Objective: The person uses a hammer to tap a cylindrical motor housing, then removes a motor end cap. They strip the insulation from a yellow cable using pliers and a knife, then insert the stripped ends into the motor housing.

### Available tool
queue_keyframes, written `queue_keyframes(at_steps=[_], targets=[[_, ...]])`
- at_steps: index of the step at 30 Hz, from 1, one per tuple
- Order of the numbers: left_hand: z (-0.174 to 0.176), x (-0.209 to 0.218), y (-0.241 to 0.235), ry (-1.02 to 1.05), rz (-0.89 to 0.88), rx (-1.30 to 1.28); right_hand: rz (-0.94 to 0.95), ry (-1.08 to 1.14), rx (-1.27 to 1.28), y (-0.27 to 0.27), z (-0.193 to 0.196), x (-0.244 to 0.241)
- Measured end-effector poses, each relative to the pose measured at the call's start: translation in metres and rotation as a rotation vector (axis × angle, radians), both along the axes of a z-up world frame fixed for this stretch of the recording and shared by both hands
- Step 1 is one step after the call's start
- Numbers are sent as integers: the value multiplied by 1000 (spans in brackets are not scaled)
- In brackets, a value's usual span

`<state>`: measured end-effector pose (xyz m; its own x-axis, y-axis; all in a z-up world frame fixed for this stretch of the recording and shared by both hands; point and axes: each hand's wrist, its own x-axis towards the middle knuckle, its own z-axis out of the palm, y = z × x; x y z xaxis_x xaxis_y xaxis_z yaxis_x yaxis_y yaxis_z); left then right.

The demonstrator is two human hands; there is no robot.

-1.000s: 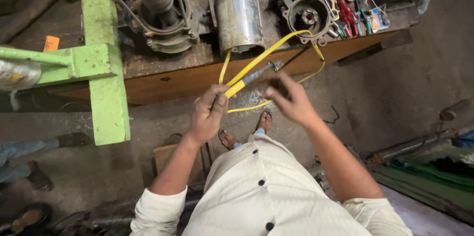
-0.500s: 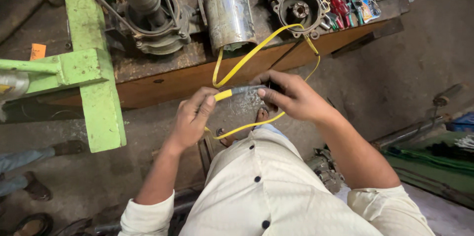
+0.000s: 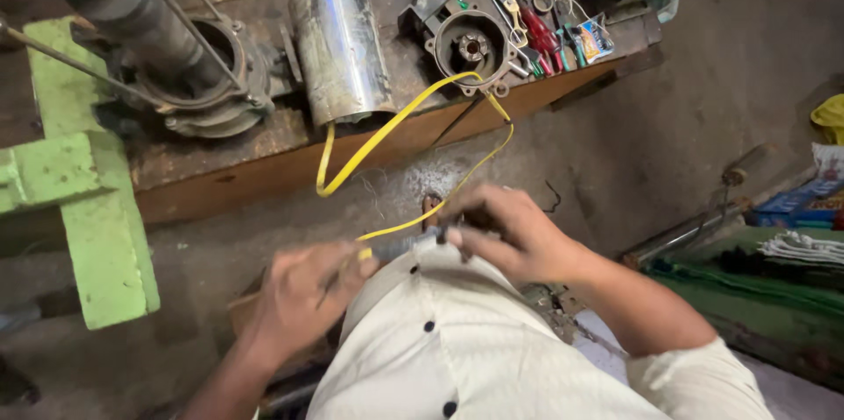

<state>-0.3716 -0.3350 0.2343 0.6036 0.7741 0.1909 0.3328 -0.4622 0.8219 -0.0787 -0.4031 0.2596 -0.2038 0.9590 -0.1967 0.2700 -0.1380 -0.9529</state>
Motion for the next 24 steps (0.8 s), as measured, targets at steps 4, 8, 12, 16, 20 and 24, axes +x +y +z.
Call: queue_keyframes(at_steps=[4, 8, 12, 16, 20, 24], targets=[[2, 23, 19, 35, 105, -66, 95, 559, 15, 21, -22, 17], [-1, 35, 31, 35, 126, -243, 64, 831, -204, 30, -37, 31], [-12, 54, 42, -71, 134, -306, 58, 937, -369, 46, -49, 48], [-20, 67, 38, -60, 163, -299, 39, 1021, -357, 51, -67, 59], [-26, 74, 37, -34, 204, -230, 67, 1026, -330, 49, -80, 74], [-27, 48, 37, 16, 391, -72, 123, 744, -196, 59, -89, 109]])
